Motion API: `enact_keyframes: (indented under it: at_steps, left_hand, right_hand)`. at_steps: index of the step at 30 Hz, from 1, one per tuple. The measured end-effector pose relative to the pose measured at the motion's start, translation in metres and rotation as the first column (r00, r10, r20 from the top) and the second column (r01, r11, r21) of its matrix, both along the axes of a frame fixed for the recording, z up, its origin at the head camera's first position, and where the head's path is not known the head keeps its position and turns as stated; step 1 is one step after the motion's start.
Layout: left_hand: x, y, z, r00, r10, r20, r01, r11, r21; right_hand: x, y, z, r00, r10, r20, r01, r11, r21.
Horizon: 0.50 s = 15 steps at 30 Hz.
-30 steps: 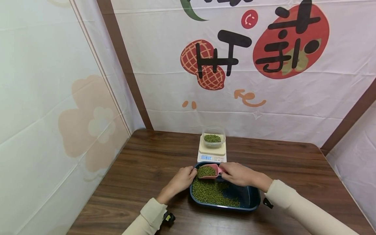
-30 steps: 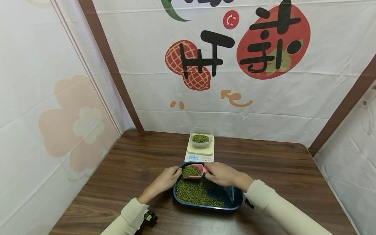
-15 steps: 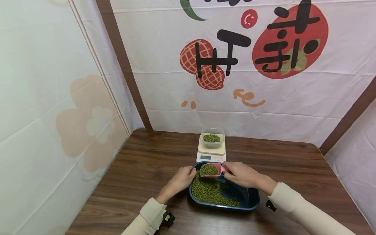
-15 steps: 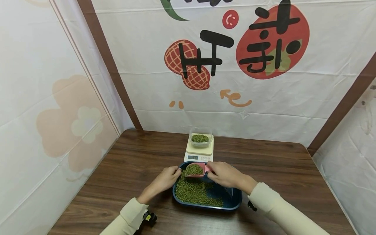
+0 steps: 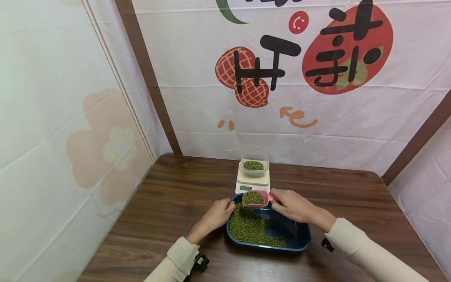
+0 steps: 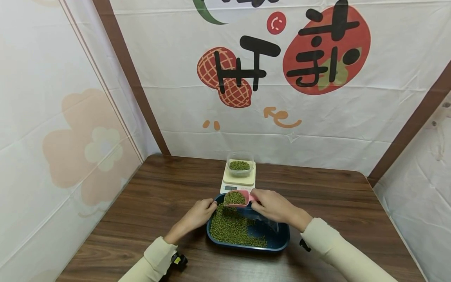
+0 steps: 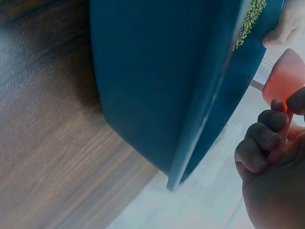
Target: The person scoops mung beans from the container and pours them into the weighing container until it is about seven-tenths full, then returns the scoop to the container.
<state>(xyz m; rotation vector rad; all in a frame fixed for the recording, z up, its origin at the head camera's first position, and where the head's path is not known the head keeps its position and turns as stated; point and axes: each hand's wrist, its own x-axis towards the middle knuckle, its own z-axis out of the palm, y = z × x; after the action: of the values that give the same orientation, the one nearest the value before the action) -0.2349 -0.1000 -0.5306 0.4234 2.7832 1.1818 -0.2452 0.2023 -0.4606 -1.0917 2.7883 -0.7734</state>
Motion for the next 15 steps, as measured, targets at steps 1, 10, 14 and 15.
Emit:
enact_keyframes:
  at_steps: [1, 10, 14, 15]
  left_hand:
    - [-0.002, -0.001, -0.005, 1.000, -0.003, -0.009, 0.003, 1.000, 0.004]
    - [-0.012, -0.004, -0.021, 1.000, -0.001, -0.008, 0.001, 1.000, 0.011]
    - [-0.018, -0.005, -0.031, 1.000, 0.004, -0.021, -0.004, 1.000, 0.002]
    - [-0.015, -0.003, -0.025, 1.000, 0.008, -0.015, -0.008, 1.000, -0.008]
  right_hand:
    - [0.000, 0.001, 0.001, 1.000, -0.002, -0.004, 0.002, 1.000, -0.002]
    - [-0.003, 0.005, 0.005, 1.000, -0.023, -0.003, 0.023, 1.000, -0.010]
    - [-0.004, 0.006, 0.007, 0.999, -0.034, 0.001, 0.034, 0.999, -0.009]
    - [-0.005, 0.006, 0.007, 0.999, -0.037, 0.000, 0.037, 0.999, -0.007]
